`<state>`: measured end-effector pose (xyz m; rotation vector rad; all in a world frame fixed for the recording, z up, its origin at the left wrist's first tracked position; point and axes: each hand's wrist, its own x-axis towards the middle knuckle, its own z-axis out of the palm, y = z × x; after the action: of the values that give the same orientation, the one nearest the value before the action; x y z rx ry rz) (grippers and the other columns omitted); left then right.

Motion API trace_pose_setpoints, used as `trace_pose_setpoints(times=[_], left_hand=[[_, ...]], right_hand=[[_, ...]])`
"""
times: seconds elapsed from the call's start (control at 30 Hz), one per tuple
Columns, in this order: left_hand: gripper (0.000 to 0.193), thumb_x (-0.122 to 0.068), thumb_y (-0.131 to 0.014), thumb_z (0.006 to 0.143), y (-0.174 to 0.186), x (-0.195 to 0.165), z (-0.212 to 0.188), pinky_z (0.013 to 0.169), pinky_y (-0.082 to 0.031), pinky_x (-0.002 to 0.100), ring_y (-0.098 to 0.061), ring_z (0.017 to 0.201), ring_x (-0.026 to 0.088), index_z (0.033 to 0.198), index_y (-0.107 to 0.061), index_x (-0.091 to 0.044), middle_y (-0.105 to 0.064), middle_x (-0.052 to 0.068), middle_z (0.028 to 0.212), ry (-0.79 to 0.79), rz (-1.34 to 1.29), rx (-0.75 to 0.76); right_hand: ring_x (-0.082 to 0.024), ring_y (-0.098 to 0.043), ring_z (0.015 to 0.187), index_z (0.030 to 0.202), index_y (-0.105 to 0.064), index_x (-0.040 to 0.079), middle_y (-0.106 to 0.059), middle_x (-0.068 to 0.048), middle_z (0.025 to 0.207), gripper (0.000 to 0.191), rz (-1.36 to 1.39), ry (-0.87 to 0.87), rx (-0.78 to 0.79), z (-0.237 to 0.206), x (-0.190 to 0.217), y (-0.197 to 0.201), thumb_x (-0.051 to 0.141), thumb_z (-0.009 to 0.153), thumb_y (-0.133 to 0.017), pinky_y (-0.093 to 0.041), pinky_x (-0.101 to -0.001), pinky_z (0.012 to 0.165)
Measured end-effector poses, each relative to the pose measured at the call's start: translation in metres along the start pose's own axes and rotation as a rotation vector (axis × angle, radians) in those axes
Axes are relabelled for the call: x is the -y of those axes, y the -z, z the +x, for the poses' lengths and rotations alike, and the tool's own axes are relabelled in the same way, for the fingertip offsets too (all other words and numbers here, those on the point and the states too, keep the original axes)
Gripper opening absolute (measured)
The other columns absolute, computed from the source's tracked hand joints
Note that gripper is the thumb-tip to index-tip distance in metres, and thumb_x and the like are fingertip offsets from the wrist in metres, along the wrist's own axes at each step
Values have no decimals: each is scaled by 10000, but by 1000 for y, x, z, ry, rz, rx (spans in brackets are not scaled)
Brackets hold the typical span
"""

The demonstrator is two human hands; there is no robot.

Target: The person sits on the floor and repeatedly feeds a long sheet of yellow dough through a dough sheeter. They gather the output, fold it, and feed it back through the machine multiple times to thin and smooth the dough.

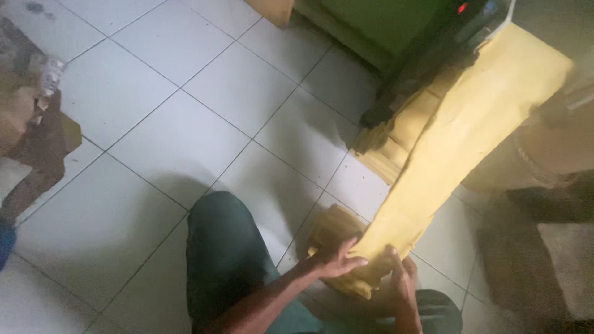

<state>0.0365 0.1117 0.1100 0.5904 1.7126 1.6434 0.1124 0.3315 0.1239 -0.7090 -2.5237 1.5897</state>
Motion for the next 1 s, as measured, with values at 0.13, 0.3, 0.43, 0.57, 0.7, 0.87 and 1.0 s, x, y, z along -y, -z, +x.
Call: trace_pose_setpoints(times=[0.13,0.3,0.43,0.57,0.7,0.87,1.0], left_hand=[[965,-415,-732,941,0,-13,7,1156,-355,484,-352,1483,387,1600,-185,31,-280,312,1613,19,1,4],[648,-415,-696,869,42,-33,30,955,-537,447,-674,1090,328,1393,-581,-53,-708,205,1191,-46,259,-241],[526,-413,-658,934,55,-14,38,996,-532,406,-702,1127,289,1318,-621,-56,-727,144,1236,-19,135,-422],[416,-298,-613,1001,60,22,55,1067,-465,430,-612,1254,325,1330,-635,-44,-667,166,1333,-150,138,-705],[405,-215,-598,982,81,28,102,1103,-469,420,-605,1291,321,1359,-632,-73,-665,149,1363,-289,409,-697],[626,-105,-591,893,116,-28,182,1181,-393,430,-478,1428,328,1511,-500,-71,-501,178,1553,-583,1054,-538],[596,-190,-547,1016,123,-88,245,1223,-343,416,-413,1481,311,1571,-391,-39,-430,200,1598,-641,910,-381]], right_hand=[[-246,-689,920,1273,-651,-57,-725,-167,1053,485,307,-184,-85,0,31,-13,326,976,-632,-557,-361,780],[-154,-632,824,1283,-629,-54,-704,-86,993,488,333,-27,-77,17,45,-15,321,971,-656,-501,-289,680],[-149,-521,629,1272,-656,-10,-604,-46,780,508,320,-80,-56,35,9,-3,414,1005,-570,-398,-292,541],[-120,-391,622,1167,-523,-112,-447,18,749,621,379,-150,-163,54,-48,6,507,1165,-466,-328,-313,516],[-165,-535,814,1052,-552,-122,-572,-48,838,603,353,-52,-163,79,-70,15,464,1144,-444,-454,-330,696],[-259,-584,1250,1381,-528,-32,-604,-162,1346,497,130,324,-325,156,-14,30,141,936,-666,-498,-365,1030],[-298,-501,1288,1460,-448,-26,-540,-233,1418,687,-241,568,-314,216,39,52,119,859,-746,-460,-421,1043]])
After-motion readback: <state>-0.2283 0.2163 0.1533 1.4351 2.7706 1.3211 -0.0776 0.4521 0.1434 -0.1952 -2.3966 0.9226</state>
